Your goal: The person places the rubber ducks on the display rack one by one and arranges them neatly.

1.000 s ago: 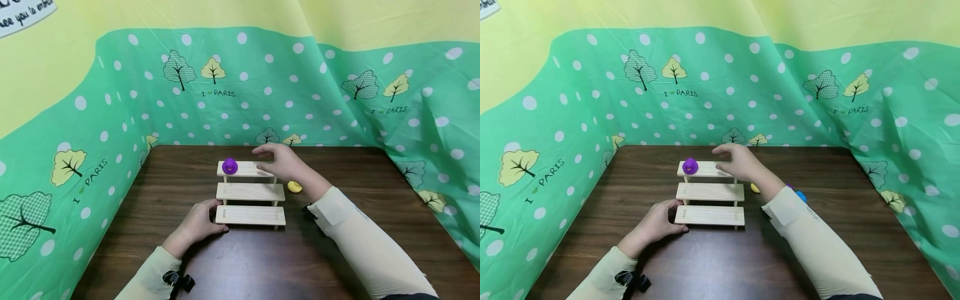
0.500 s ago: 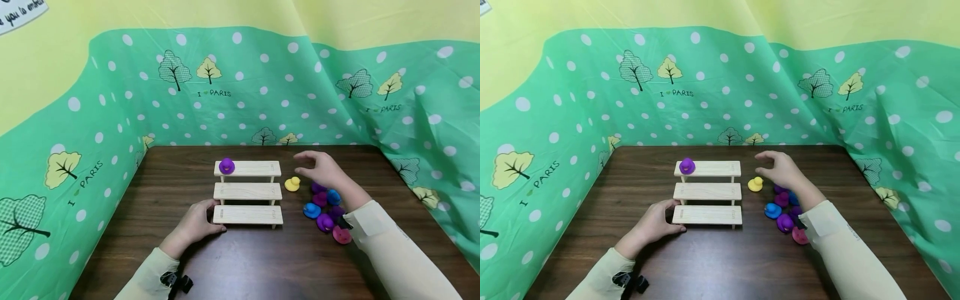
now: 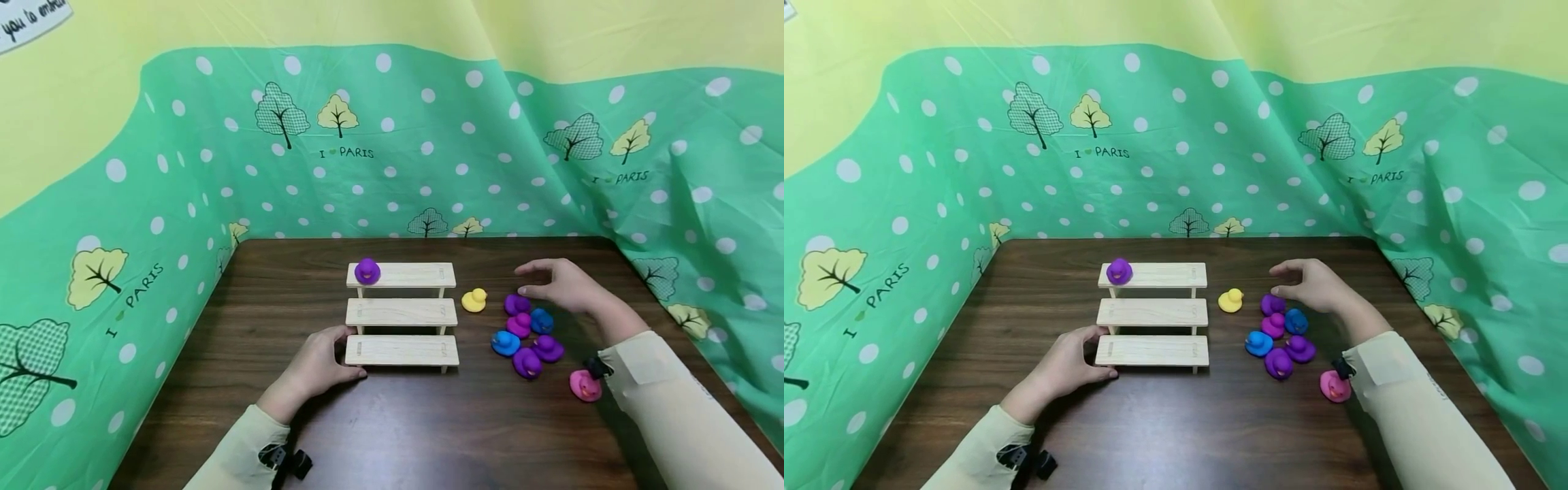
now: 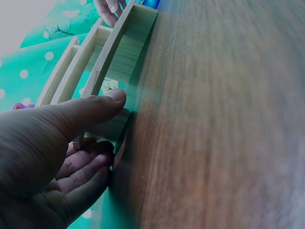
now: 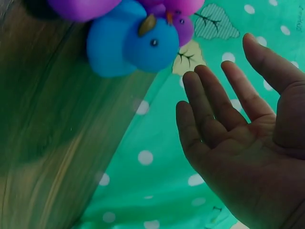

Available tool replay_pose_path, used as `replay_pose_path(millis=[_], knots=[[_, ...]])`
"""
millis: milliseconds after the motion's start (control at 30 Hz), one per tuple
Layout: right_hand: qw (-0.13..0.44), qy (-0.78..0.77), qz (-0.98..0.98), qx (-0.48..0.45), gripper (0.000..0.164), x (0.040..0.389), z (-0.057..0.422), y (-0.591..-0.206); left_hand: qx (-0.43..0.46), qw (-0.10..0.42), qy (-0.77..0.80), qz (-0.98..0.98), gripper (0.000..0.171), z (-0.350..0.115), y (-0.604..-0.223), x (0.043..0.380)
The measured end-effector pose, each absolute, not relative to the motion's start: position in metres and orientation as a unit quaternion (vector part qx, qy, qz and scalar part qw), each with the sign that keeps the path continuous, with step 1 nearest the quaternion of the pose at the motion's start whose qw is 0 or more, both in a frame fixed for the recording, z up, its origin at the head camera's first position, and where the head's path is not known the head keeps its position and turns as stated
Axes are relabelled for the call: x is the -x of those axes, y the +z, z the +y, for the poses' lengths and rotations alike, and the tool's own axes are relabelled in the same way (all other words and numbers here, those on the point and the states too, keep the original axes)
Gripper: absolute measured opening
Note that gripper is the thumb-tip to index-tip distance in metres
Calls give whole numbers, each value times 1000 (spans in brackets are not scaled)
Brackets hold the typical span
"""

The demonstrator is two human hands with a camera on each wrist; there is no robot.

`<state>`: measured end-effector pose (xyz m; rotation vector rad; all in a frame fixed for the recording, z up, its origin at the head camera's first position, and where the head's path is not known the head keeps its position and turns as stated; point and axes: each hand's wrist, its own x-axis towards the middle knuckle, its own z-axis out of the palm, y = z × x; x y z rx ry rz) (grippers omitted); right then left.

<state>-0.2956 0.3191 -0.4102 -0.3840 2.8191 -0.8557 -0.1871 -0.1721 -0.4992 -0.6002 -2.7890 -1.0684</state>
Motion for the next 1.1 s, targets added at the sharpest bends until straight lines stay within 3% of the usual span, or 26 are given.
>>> replay_pose_path(millis=[200,433,533,767,1100], knots=[[103,-268,946,147,46,301,330,-409,190,46,-352,-915,60,-173,-497,187],[210,-305,909,190,48,304,337,-421,191,48,-347,-917,59,-174,-497,187],[223,-311,904,192,45,304,338,-425,192,47,-351,-915,60,-174,-497,187],[208,-283,916,196,37,300,340,-433,199,44,-350,-915,60,-174,-500,187],[189,-278,921,199,38,300,338,-437,198,29,-367,-909,61,-174,-499,188]])
